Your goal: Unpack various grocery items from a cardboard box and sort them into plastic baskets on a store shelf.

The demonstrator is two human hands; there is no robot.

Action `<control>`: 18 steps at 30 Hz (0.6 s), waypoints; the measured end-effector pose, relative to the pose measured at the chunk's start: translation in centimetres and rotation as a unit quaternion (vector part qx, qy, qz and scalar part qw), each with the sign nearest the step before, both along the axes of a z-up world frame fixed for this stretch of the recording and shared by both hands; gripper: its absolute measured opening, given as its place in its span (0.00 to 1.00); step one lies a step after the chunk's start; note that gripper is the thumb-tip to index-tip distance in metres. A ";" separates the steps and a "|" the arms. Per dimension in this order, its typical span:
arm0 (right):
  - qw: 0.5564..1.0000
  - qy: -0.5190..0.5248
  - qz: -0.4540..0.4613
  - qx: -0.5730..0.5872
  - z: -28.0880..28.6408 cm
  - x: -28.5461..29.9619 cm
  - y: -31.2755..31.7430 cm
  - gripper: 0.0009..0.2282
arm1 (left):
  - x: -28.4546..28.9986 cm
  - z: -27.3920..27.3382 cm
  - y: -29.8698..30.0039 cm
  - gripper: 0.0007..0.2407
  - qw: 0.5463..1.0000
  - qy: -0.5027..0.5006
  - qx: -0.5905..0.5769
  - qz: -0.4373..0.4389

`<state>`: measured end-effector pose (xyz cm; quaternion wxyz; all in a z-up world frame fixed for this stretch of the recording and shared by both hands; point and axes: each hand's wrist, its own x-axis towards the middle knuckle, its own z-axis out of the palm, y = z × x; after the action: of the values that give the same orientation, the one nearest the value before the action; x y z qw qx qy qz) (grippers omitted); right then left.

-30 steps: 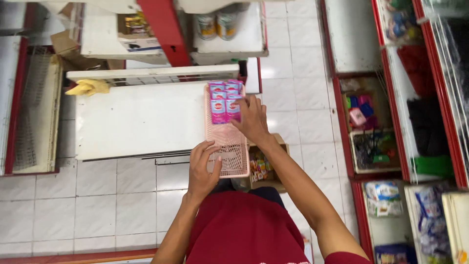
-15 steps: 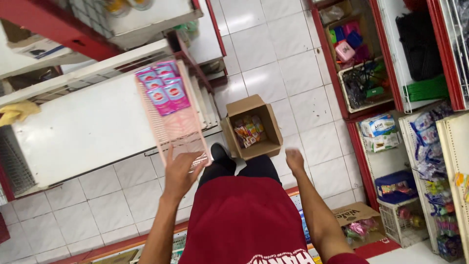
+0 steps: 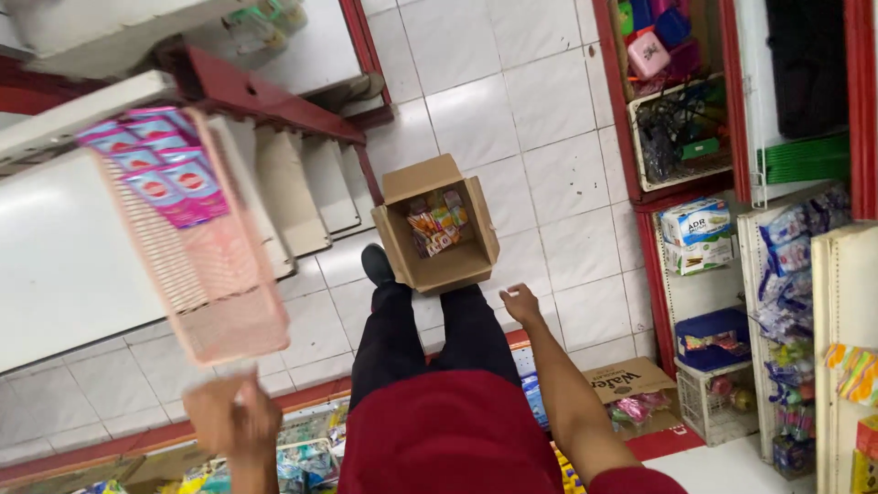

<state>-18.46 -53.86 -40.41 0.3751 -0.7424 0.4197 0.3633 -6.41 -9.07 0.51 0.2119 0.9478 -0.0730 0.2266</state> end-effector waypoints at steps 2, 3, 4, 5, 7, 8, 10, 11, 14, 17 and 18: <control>0.999 0.043 0.000 0.018 -1.9 3.0 0.2 0.23 | -3.4 0.2 -1.2 0.09 0.960 0.250 -0.123 -0.031; 0.999 0.039 0.000 0.019 -2.6 5.3 0.0 0.23 | -7.7 -8.9 0.7 0.09 0.961 0.246 -0.122 -0.031; 0.993 0.059 -0.083 0.059 -3.0 6.3 0.6 0.23 | -14.1 -15.3 3.4 0.06 0.936 0.336 -0.104 -0.001; 0.978 0.080 -0.165 0.098 -3.4 7.2 1.4 0.25 | -20.9 -19.7 6.5 0.11 0.902 0.421 -0.085 0.031; 0.957 0.104 -0.254 0.098 -5.6 7.0 2.8 0.17 | -18.0 -14.0 0.0 0.08 0.899 0.419 -0.097 0.084; 0.931 0.105 -0.341 0.080 -7.0 7.9 2.8 0.10 | -15.9 -12.5 -3.7 0.05 0.901 0.396 -0.127 0.125; 0.903 0.118 -0.397 0.114 -11.5 4.8 5.3 0.10 | -20.9 -16.4 -2.1 0.06 0.886 0.387 -0.156 0.204; 0.870 0.123 -0.456 0.141 -14.0 3.9 6.1 0.11 | -23.1 -19.0 -1.4 0.07 0.866 0.373 -0.191 0.272; 0.852 0.150 -0.478 0.155 -18.0 2.8 8.1 0.20 | -24.5 -21.3 -2.1 0.08 0.818 0.439 -0.188 0.320; 0.871 0.159 -0.431 0.173 -17.3 3.9 9.5 0.22 | -30.9 -26.4 1.0 0.12 0.776 0.474 -0.244 0.337; 0.871 0.161 -0.430 0.175 -17.8 4.4 9.6 0.22 | -32.4 -28.2 2.1 0.12 0.776 0.474 -0.242 0.339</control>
<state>-14.01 -44.21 -58.20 0.5456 -0.3419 0.6816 0.3477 -38.79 -6.93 -27.69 0.3516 0.8163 0.4200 -0.1834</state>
